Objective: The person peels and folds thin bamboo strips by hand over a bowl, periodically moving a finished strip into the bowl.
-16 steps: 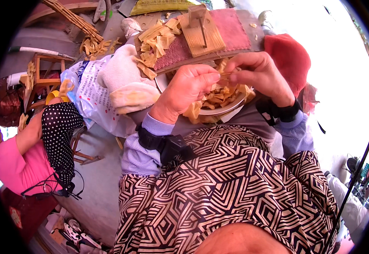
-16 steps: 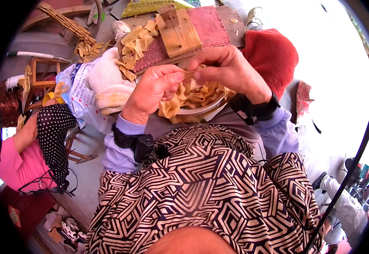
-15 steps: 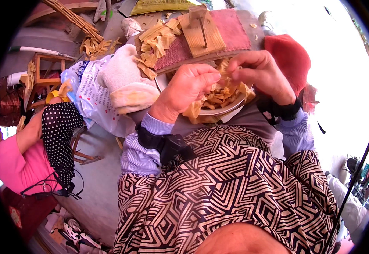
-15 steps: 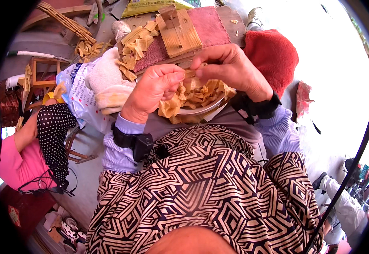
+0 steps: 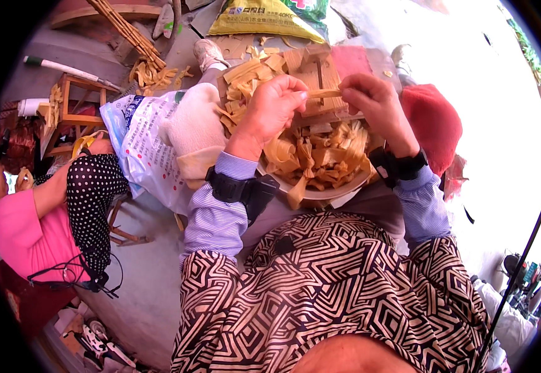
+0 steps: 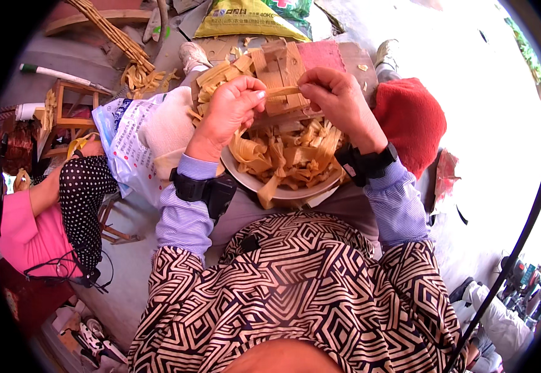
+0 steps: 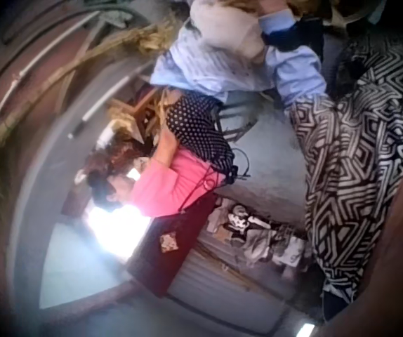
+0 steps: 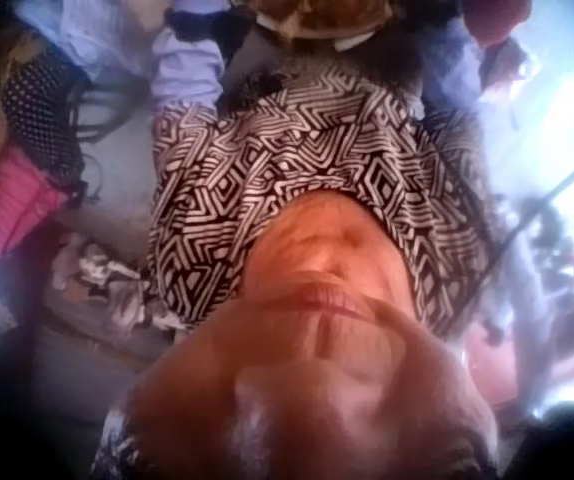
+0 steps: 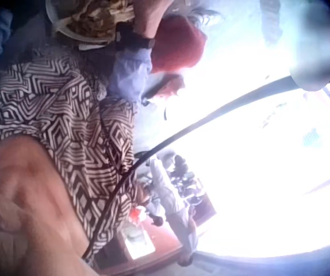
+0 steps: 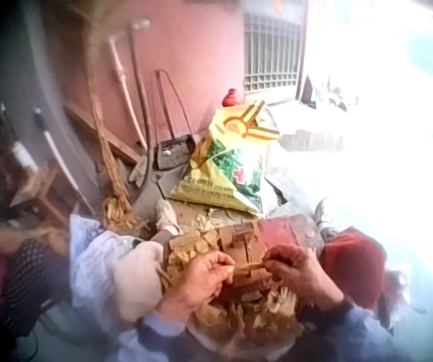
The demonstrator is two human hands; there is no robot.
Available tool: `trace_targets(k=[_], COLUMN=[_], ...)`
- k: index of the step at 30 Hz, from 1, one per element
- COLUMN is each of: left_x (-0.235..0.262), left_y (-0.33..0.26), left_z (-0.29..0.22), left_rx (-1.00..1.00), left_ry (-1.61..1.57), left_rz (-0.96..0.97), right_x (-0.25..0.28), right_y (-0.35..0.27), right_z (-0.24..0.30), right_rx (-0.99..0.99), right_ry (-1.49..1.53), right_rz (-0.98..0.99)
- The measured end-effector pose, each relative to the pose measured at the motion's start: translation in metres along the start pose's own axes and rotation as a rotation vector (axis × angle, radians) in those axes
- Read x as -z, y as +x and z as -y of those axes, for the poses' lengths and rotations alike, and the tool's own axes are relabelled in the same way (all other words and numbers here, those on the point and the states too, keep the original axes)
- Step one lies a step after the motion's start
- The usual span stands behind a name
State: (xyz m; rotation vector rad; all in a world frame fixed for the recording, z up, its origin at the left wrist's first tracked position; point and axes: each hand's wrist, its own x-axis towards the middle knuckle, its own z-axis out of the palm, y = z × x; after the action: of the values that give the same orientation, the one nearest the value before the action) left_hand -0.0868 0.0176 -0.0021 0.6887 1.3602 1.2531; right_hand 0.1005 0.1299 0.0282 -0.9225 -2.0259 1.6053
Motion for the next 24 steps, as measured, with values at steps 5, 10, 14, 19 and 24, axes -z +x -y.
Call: trace_targets(k=[5,10,14,19,24], left_x=[-0.003,0.006,0.004,-0.033,-0.050], left_y=[0.019,0.039,0.015,-0.021,-0.038], left_z=[0.003,0.041,0.034,0.019,0.009], left_rx=[0.004,-0.426,-0.176,-0.047,-0.004], left_ry=[0.052,0.568,0.417,0.094,-0.319], left_rz=[-0.058,-0.247,-0.227,-0.035,0.167], right_x=[-0.001,-0.009,0.003,-0.022,-0.036], right_y=[0.016,0.019,-0.011,-0.028,-0.030], right_z=[-0.021,-0.036,-0.015,-0.002,-0.007], right_rx=[0.083,0.205,0.159,0.668,0.422], right_ry=[-0.055,-0.459,-0.313,-0.541,-0.372], right_rz=[-0.038,-0.145,-0.001,-0.190,-0.242])
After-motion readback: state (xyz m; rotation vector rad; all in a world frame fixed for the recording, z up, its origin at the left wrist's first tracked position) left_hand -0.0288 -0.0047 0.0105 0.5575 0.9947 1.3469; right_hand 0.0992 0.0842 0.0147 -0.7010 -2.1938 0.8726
